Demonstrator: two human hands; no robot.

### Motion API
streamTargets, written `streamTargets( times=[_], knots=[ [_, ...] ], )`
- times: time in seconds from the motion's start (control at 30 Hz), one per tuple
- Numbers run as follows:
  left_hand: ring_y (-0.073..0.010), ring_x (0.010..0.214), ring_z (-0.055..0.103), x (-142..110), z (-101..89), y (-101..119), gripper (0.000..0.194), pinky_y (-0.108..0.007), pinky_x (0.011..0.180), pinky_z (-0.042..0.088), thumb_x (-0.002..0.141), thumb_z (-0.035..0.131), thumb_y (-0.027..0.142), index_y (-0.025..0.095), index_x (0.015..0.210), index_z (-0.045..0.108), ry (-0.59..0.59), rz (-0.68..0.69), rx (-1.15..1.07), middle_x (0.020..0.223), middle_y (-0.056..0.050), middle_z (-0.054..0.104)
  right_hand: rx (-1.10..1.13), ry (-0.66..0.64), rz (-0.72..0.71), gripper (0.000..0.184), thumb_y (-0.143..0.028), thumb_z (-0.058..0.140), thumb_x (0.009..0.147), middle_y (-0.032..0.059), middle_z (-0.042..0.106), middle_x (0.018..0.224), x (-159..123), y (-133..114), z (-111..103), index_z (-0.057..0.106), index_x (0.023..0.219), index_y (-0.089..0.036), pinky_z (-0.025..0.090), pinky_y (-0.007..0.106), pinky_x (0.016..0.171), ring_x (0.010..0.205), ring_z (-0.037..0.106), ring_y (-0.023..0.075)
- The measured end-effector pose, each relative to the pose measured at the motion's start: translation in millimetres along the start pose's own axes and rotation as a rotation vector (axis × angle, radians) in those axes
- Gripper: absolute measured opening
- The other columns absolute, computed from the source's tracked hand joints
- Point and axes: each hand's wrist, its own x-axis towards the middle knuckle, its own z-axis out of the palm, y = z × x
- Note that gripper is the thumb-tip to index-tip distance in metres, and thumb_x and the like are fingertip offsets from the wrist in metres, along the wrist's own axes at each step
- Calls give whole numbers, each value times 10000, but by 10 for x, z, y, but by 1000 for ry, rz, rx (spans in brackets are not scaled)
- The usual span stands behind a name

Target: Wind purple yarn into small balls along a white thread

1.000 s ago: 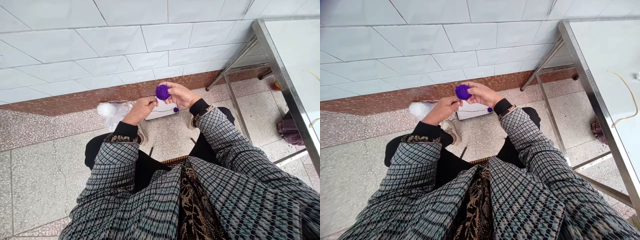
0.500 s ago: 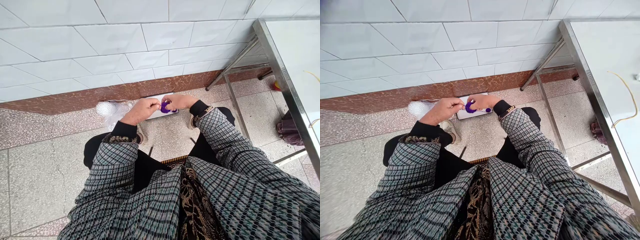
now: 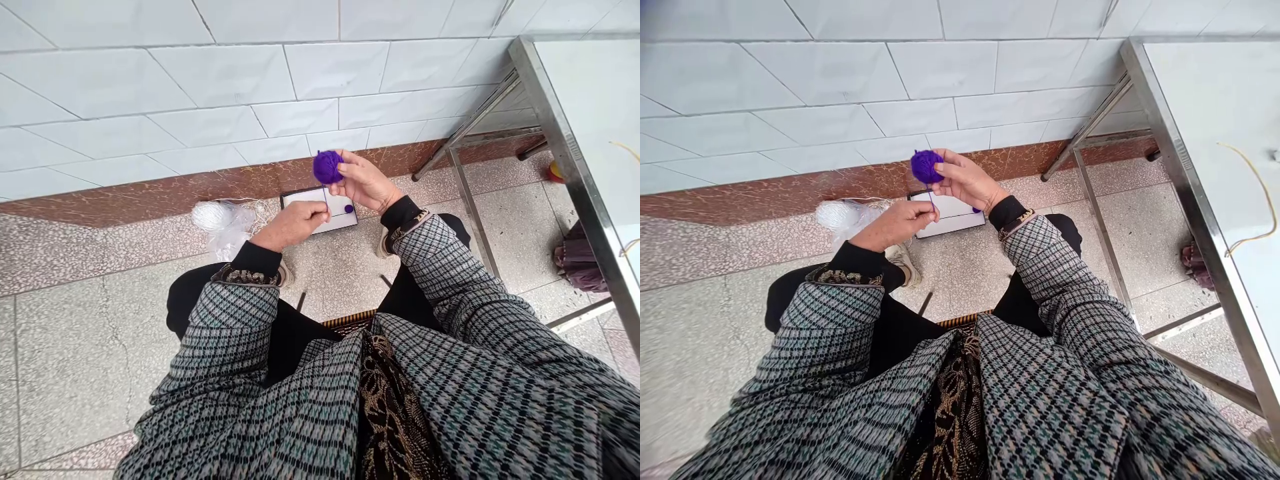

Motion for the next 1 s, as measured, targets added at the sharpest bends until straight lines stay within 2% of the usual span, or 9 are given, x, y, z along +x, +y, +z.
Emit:
streamTargets(
  times=[0.1,0.23,0.37,0.43,0.5,0.6,0.73,0.83,1.0],
  knots=[
    [-149,681,541,11,52,89,265,-266,683,408,917,497,324,169,763,646,-99,75,-7,700,-10,620,-39,130,6,315,-315,726,924,-17,637,902,42,21,0,519,1119,-181,501,200,740,725,566,63],
    [-154,687,544,-21,18,146,282,-276,696,416,918,492,320,169,721,627,-45,116,19,706,-23,628,-401,235,127,252,-122,704,877,-23,583,835,87,116,-46,504,1014,-190,459,184,593,640,498,76],
    [-163,727,561,-62,-87,73,238,-286,726,441,913,506,298,164,773,645,193,53,16,759,-31,652,-652,-62,288,290,-42,725,773,-11,599,825,50,149,-83,558,973,-170,449,194,547,645,513,93],
    [-166,746,563,-69,-128,13,209,-289,743,448,908,512,270,166,787,646,297,-14,21,774,-30,655,-565,-247,276,284,-68,726,776,-7,623,858,12,115,-86,574,997,-161,474,190,573,661,540,87],
    [-165,741,555,-67,-139,-33,197,-288,741,446,910,509,255,168,797,646,339,-73,9,760,-23,642,-394,-324,177,301,-132,736,808,-8,633,899,-19,58,-83,564,1053,-162,498,187,612,680,564,76],
    [-153,696,523,-52,-94,-37,218,-280,705,423,926,496,277,164,816,647,281,-97,-23,711,-5,598,-130,-192,-7,355,-241,731,876,-17,625,929,-28,-36,-69,509,1147,-182,522,188,675,702,595,66],
    [-138,660,514,-23,-1,61,261,-267,685,413,930,492,325,165,802,653,29,-5,-52,684,3,590,26,126,-107,222,-239,607,987,-21,615,933,30,-66,-52,459,1148,-205,548,189,747,714,611,57],
    [-143,709,566,-13,16,130,268,-263,725,440,918,496,329,166,802,675,-105,67,-70,749,-16,660,-103,245,-50,200,-248,631,983,-10,605,919,95,22,-69,460,1080,-212,553,194,693,708,597,74],
    [-156,754,605,-52,-28,141,290,-274,771,474,914,505,347,166,812,707,-95,97,-85,794,-34,705,-480,226,80,281,-72,680,858,-25,563,832,153,192,-113,468,984,-207,455,171,549,630,494,80]
  ],
)
